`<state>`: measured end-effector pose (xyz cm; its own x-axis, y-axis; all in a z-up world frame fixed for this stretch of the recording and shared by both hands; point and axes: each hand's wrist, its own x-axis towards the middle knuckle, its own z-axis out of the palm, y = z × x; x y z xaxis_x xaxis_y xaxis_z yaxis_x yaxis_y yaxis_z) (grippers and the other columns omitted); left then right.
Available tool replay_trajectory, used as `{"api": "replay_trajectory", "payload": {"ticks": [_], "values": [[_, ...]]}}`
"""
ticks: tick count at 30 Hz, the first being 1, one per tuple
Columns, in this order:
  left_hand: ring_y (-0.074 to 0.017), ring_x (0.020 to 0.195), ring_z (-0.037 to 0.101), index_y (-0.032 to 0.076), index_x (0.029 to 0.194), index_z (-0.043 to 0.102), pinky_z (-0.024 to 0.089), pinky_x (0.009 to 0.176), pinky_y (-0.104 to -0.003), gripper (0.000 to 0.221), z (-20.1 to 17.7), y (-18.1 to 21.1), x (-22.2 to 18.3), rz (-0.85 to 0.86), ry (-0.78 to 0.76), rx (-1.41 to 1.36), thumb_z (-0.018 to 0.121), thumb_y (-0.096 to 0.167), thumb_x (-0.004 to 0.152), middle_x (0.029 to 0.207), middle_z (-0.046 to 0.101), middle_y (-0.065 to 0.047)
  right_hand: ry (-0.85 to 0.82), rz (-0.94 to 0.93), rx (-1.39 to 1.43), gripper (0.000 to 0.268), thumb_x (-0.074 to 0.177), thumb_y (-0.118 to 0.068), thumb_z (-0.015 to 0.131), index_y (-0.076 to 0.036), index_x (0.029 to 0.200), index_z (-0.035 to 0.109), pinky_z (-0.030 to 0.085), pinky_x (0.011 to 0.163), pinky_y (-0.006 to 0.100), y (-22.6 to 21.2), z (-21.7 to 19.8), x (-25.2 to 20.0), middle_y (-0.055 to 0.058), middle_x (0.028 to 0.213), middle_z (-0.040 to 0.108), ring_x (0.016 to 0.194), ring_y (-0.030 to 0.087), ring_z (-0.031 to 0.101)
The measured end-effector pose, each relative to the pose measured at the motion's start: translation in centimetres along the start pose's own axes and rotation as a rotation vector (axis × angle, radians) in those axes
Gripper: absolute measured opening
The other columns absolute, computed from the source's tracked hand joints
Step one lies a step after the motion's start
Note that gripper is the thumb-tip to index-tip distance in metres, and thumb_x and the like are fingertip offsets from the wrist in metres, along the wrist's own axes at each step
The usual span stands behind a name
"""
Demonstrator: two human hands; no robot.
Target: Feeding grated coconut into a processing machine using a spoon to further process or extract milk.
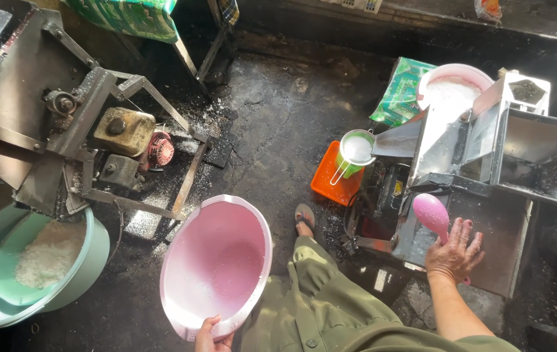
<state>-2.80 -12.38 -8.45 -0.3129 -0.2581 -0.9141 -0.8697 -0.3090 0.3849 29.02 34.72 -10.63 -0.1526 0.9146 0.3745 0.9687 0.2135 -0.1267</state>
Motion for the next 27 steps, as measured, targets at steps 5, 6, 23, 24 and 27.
{"api": "replay_trajectory", "payload": {"ticks": [5, 6, 23, 24, 27], "values": [[-0.0349, 0.078, 0.068, -0.004, 0.109, 0.055, 0.049, 0.052, -0.03, 0.033, 0.0, 0.1, 1.9, -0.024, -0.013, 0.09, 0.07, 0.01, 0.083, 0.103, 0.065, -0.025, 0.0, -0.004, 0.001, 0.071, 0.091, -0.014, 0.063, -0.011, 0.16, 0.046, 0.028, 0.111, 0.066, 0.0, -0.2, -0.1, 0.011, 0.161, 0.047, 0.146, 0.042, 0.036], [-0.0374, 0.072, 0.068, -0.008, 0.108, 0.054, 0.037, 0.038, -0.023, 0.038, 0.0, 0.3, 3.0, -0.079, -0.022, 0.177, 0.071, 0.016, 0.085, 0.102, 0.064, -0.033, 0.011, -0.008, -0.004, 0.072, 0.09, -0.013, 0.065, -0.011, 0.16, 0.047, 0.029, 0.11, 0.066, -0.1, -0.1, -0.1, 0.011, 0.161, 0.049, 0.146, 0.042, 0.037], [-0.0349, 0.106, 0.064, -0.007, 0.117, 0.048, 0.057, 0.088, -0.035, 0.033, 2.9, 0.9, -2.6, -0.053, 0.036, 0.013, 0.064, 0.006, 0.09, 0.116, 0.061, -0.023, -0.039, 0.014, 0.014, 0.063, 0.097, -0.017, 0.058, -0.012, 0.159, 0.047, 0.025, 0.113, 0.067, 0.2, 0.1, 0.0, 0.01, 0.162, 0.046, 0.147, 0.042, 0.034], [-0.0325, 0.11, 0.063, -0.003, 0.116, 0.048, 0.056, 0.095, -0.037, 0.032, 3.1, 0.8, -2.4, -0.043, 0.026, -0.033, 0.064, 0.005, 0.089, 0.118, 0.063, -0.019, -0.063, 0.034, 0.039, 0.064, 0.097, -0.017, 0.058, -0.013, 0.159, 0.045, 0.022, 0.115, 0.066, 0.1, 0.0, 0.0, 0.009, 0.162, 0.044, 0.148, 0.041, 0.031], [-0.0367, 0.113, 0.062, -0.008, 0.114, 0.05, 0.054, 0.097, -0.037, 0.03, 3.9, 1.0, -4.8, -0.002, -0.005, -0.016, 0.06, 0.003, 0.088, 0.117, 0.061, -0.024, -0.065, 0.017, 0.013, 0.066, 0.096, -0.018, 0.057, -0.013, 0.16, 0.044, 0.023, 0.114, 0.066, 0.4, 0.2, 0.0, 0.01, 0.163, 0.043, 0.147, 0.042, 0.033]]}}
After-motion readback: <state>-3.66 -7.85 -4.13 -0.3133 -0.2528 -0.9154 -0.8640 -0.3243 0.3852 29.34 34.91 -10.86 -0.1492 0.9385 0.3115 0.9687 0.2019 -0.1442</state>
